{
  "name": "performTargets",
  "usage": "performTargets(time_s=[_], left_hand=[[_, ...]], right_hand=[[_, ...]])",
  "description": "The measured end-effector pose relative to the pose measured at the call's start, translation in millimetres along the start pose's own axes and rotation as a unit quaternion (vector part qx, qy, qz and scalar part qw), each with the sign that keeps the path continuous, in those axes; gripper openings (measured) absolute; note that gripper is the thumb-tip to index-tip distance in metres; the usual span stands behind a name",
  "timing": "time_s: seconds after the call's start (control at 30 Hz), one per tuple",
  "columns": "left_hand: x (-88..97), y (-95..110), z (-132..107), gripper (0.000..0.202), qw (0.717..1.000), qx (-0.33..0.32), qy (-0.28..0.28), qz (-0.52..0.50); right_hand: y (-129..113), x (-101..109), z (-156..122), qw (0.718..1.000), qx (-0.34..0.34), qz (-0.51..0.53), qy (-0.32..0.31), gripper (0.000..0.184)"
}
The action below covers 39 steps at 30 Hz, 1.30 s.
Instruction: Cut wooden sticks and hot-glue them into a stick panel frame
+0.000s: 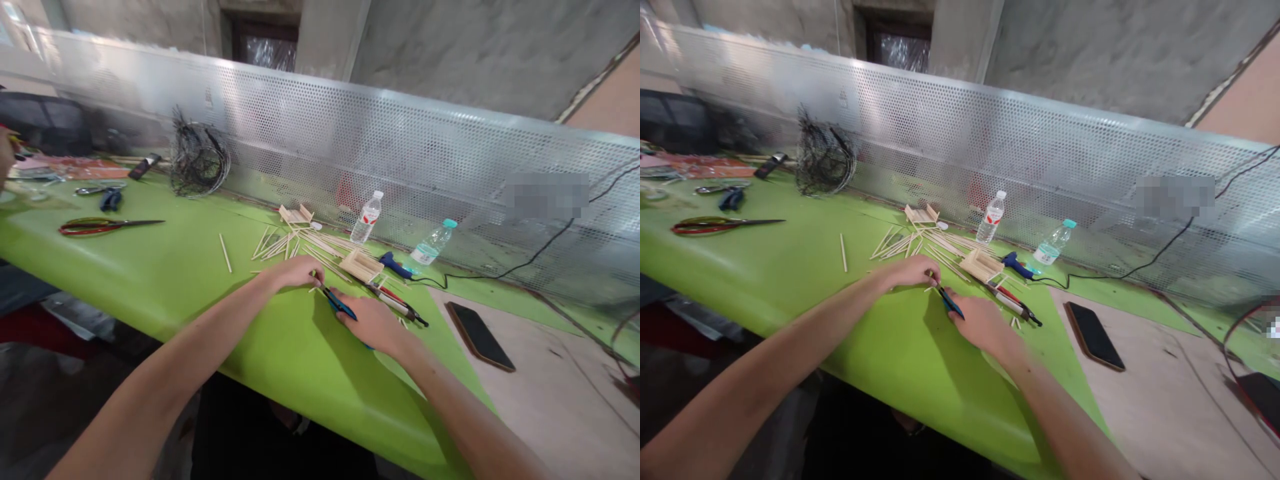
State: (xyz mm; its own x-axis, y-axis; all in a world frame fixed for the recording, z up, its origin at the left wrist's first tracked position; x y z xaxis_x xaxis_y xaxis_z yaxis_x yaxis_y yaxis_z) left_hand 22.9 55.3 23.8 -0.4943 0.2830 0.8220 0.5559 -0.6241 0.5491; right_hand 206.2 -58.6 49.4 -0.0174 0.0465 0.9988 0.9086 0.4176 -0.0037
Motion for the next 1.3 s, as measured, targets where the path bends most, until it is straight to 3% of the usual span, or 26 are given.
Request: performTargets(time_s=[0.27,0.5,0.77,1.1,1.3], left_hand=[[-0.1,9.9,2.9,0.014,0.999,-0.037,-0.003,0.028],[11.2,-2.0,-5.6,0.013,0.998,-0.007,0.016,0.058],[19.3,-9.4,-10.2,0.012,0.997,-0.002,0.014,0.077],[-1.3,10.5,-1.7,0.012,0.996,-0.052,0.007,0.072],[1.8,8.4,0.0,0.013,0.995,-0.059,0.015,0.083]], right_hand=[[-1.7,1.2,-3.9,0.998,0.010,-0.063,-0.006,0.059],[-14.0,5.9,22.2,0.994,0.055,-0.089,-0.009,0.055],[-28.1,6.9,30.1,0.990,0.059,-0.126,-0.005,0.056],[-7.3,6.3,3.4,0.991,0.048,-0.121,-0.033,0.058],[-9.2,2.8,10.6,0.988,0.055,-0.143,-0.021,0.057]])
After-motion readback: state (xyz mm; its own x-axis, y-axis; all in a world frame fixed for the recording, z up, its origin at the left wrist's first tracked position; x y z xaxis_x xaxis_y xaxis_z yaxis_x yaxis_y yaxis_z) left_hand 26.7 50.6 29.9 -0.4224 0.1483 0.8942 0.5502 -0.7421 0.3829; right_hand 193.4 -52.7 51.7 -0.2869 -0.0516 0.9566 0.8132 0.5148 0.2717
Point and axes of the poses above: each hand's wrist, its own z-axis towards the middle knuckle, its own x-axis out of the back of the hand, y = z × x, the point moved 3 cm from there along z, towards the middle knuckle, and after that the axes turned 3 degrees about y, right-handed, at the moved point
